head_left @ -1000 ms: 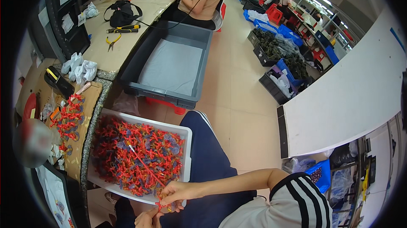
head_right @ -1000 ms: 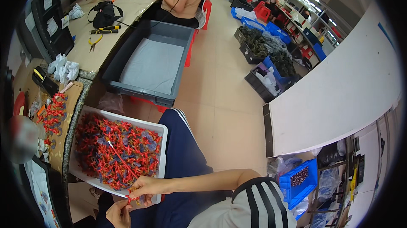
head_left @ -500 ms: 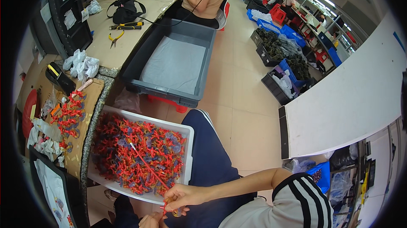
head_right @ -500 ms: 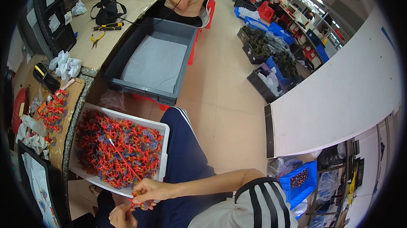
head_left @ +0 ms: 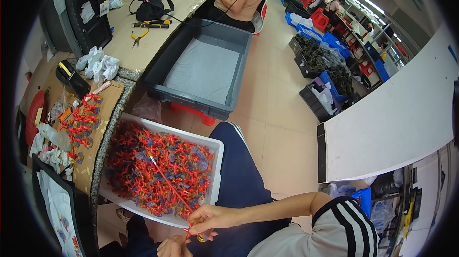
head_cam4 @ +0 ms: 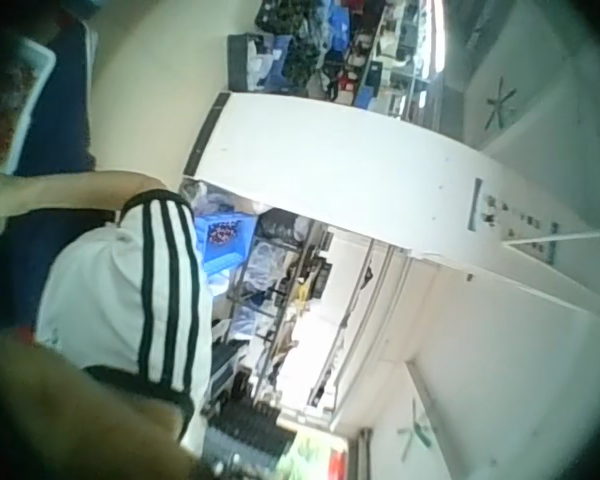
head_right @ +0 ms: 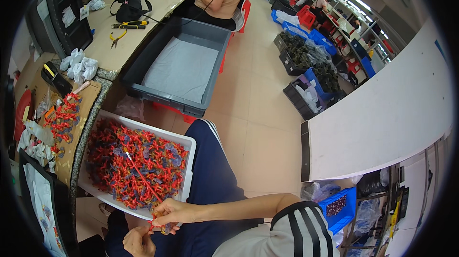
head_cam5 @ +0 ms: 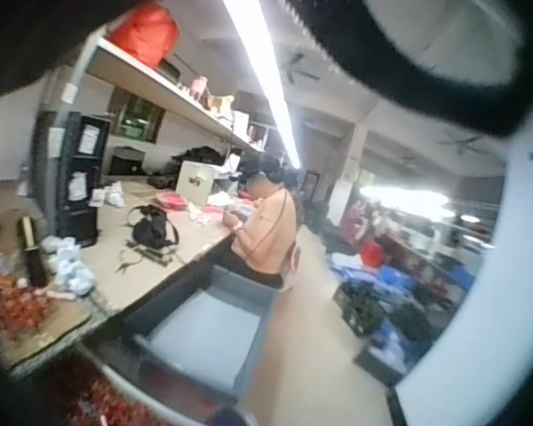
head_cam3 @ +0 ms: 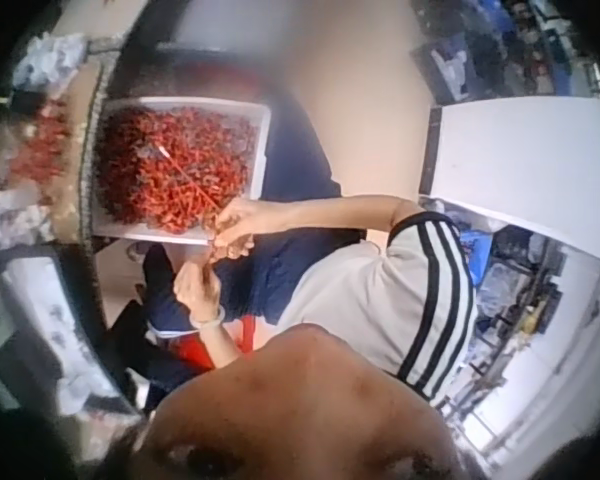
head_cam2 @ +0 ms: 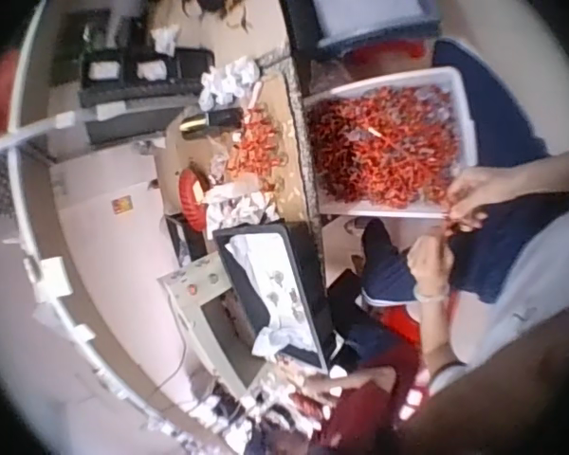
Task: Apply glue and paint to small plastic toy figurines to assemble them.
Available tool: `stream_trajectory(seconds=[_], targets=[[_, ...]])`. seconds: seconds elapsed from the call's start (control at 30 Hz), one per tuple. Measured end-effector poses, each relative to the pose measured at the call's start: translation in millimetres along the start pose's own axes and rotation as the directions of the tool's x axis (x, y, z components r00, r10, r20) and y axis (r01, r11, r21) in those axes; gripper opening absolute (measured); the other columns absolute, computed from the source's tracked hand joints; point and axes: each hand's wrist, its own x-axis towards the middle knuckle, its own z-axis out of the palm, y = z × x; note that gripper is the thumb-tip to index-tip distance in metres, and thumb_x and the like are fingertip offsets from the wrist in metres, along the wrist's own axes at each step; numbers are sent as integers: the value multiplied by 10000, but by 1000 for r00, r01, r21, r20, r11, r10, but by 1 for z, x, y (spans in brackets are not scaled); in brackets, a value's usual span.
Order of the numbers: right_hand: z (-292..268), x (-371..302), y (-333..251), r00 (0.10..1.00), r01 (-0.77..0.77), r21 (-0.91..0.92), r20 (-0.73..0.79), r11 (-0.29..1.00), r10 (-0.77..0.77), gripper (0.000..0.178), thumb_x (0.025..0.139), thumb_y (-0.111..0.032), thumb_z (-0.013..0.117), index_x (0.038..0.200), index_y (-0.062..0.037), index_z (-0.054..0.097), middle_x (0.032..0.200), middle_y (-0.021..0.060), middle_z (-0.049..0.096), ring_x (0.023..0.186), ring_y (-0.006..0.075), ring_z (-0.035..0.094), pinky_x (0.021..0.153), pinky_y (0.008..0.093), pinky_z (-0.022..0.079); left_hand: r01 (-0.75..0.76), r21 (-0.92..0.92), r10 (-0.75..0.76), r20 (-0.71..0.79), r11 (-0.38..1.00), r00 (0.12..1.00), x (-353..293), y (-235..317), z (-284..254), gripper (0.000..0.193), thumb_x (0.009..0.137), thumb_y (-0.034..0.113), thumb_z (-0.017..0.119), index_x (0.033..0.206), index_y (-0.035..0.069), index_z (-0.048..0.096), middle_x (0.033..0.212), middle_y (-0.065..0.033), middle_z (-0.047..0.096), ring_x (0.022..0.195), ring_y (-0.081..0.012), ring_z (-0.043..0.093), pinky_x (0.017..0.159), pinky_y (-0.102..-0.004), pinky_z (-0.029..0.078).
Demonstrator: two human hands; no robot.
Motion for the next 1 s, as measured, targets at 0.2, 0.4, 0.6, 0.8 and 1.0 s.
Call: stream_trajectory(seconds=[0.2, 0.4, 0.6, 0.8, 1.0], targets=[[-4, 1, 11, 1000, -2, 2, -28, 1000, 2, 233, 919, -221, 600, 912, 11, 611, 695, 72, 635, 501, 85, 568, 428, 178, 402, 17, -39, -17, 0, 999, 1000, -5, -5, 5, 155, 740, -34, 660, 687, 20, 525, 592, -138, 484, 513, -317, 519, 490, -389, 430], [-7, 9, 11, 999, -18, 4, -42, 1000, 18, 234, 921, -226, 599, 925, 7, 617, 698, 67, 636, 503, 85, 569, 430, 176, 404, 33, -61, -34, -19, 998, 999, -1, -11, 6, 195, 737, -33, 664, 653, 23, 497, 573, -142, 470, 498, -319, 508, 479, -393, 423], [-8, 13, 8, 999, -38, 7, -35, 999, 39, 238, 919, -224, 600, 929, 13, 620, 711, 71, 642, 505, 84, 572, 429, 176, 405, 36, -68, -37, -21, 997, 999, -2, -18, 4, 185, 732, -38, 665, 659, 16, 505, 576, -150, 478, 502, -328, 514, 483, -395, 432], [-6, 16, 10, 998, -40, 16, -45, 999, 40, 238, 914, -219, 608, 918, 19, 618, 720, 78, 645, 503, 89, 571, 430, 177, 411, 63, -45, -64, -27, 997, 998, -6, -19, 5, 193, 738, -28, 670, 651, 20, 504, 575, -148, 479, 501, -325, 516, 485, -396, 434], [-6, 14, 6, 997, -62, 14, -46, 998, 63, 227, 916, -211, 605, 871, 11, 602, 711, 60, 616, 526, 91, 573, 446, 185, 408, 71, -26, -71, -21, 997, 997, -8, -20, 7, 203, 744, -19, 672, 644, 23, 500, 573, -143, 483, 499, -318, 519, 480, -391, 434]])
